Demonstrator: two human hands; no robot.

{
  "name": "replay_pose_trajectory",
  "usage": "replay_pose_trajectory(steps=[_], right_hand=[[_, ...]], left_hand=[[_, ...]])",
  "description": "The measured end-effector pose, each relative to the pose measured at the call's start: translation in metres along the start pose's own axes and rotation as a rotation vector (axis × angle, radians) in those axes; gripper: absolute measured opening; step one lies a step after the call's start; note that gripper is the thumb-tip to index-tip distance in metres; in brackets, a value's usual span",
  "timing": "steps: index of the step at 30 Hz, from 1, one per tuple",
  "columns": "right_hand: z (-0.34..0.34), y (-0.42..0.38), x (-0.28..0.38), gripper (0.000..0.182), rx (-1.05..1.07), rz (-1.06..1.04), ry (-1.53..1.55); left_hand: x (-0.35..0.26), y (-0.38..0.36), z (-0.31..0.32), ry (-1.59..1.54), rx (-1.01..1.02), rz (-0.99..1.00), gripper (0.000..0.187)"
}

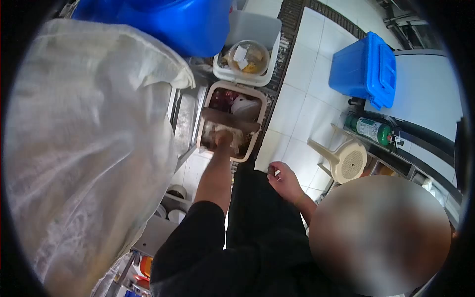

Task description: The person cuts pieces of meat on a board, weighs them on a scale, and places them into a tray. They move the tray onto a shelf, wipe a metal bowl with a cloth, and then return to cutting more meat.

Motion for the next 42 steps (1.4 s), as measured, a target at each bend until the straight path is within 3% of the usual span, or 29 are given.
replay_pose_trajectory(steps=[1, 3, 4, 6, 10, 11, 12, 15, 17, 19, 20, 21, 23, 24, 25, 26, 28, 30, 32, 33, 35, 39, 41, 42], right_hand=[[0.005, 0.003, 0.000, 0.041, 0.037, -0.016, -0.017], [0.013, 0.012, 0.012, 0.043, 0.088, -0.038, -0.047], [0.018, 0.015, 0.022, 0.043, 0.105, -0.036, -0.061], [0.027, 0.023, 0.046, 0.046, 0.122, -0.029, -0.060], [0.036, 0.030, 0.046, 0.045, 0.013, -0.221, -0.070], [0.033, 0.026, 0.042, 0.045, 0.042, -0.240, -0.087], [0.028, 0.021, 0.037, 0.044, 0.072, -0.261, -0.105], [0.008, -0.006, 0.017, 0.041, 0.143, -0.268, -0.175], [-0.007, -0.022, -0.012, 0.039, 0.199, -0.255, -0.276], [-0.020, -0.017, -0.084, 0.041, 0.203, -0.418, -0.456], [-0.032, -0.020, -0.107, 0.042, 0.265, -0.421, -0.560], [-0.043, -0.009, -0.163, 0.039, 0.269, -0.549, -0.636], [-0.078, 0.006, -0.245, 0.031, 0.484, -0.305, -1.024], [-0.095, 0.008, -0.270, 0.030, 0.577, -0.250, -1.134], [-0.111, 0.002, -0.285, 0.029, 0.649, -0.179, -1.202], [-0.126, -0.006, -0.296, 0.028, 0.696, -0.095, -1.223], [-0.137, -0.023, -0.304, 0.026, 0.717, 0.049, -1.194], [-0.137, -0.042, -0.304, 0.025, 0.724, 0.138, -1.174], [-0.131, -0.057, -0.303, 0.024, 0.729, 0.199, -1.172], [-0.128, -0.063, -0.304, 0.024, 0.727, 0.216, -1.178], [-0.115, -0.068, -0.302, 0.024, 0.719, 0.225, -1.189], [-0.068, -0.058, -0.296, 0.025, 0.672, 0.174, -1.208], [-0.024, -0.010, -0.304, 0.027, 0.712, 0.026, -1.224], [0.018, -0.049, -0.262, 0.038, 0.509, 0.079, -0.945]], left_hand=[[0.008, 0.041, 0.051, 0.076, -0.098, 0.061, 0.035], [0.019, 0.030, 0.030, 0.053, -0.094, 0.032, 0.035], [0.020, -0.009, -0.026, 0.094, 0.202, 0.092, 0.050], [0.039, -0.021, 0.004, -0.339, -0.119, 0.033, 0.060], [0.031, -0.124, -0.062, -1.228, -0.384, -0.295, 0.079], [0.029, -0.146, -0.072, -1.381, -0.457, -0.313, 0.084], [0.025, -0.193, -0.103, -1.790, -0.468, -0.199, 0.077], [0.020, -0.288, -0.129, -1.707, -0.677, -0.253, 0.062], [0.016, -0.328, -0.090, -1.670, -0.750, -0.278, 0.059], [-0.006, -0.385, -0.042, -1.645, -0.845, -0.349, 0.054], [-0.015, -0.391, 0.016, -1.590, -0.838, -0.415, 0.052], [-0.033, -0.420, 0.059, -1.437, -0.805, -0.520, 0.052], [-0.088, -0.463, 0.184, -1.291, -0.751, -0.629, 0.059], [-0.118, -0.488, 0.231, -1.262, -0.475, -0.741, 0.063], [-0.152, -0.502, 0.301, -1.117, -0.185, -0.693, 0.059], [-0.196, -0.538, 0.361, -1.230, -0.173, -0.813, 0.049], [-0.254, -0.587, 0.424, -0.894, 0.381, -0.356, 0.041], [-0.312, -0.642, 0.464, -1.294, 0.353, -0.692, 0.044], [-0.344, -0.683, 0.462, -1.760, 0.270, -1.079, 0.047], [-0.354, -0.697, 0.456, -1.880, 0.206, -1.177, 0.049], [-0.360, -0.715, 0.444, -1.997, 0.073, -1.289, 0.053], [-0.347, -0.697, 0.517, -2.052, -0.195, -1.332, 0.074], [-0.329, -0.724, 0.507, -1.988, -0.499, -1.381, 0.077], [-0.321, -0.735, 0.515, -1.934, -0.608, -1.369, 0.077]])
Point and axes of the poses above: each hand's wrist, its own y-axis towards the middle knuckle, its own z-axis out of the palm, x = y × z, the point moved 1 cm from there along y, towards the middle knuckle, and after that the axes turned 3 degrees about z, right-handed, at the moved point
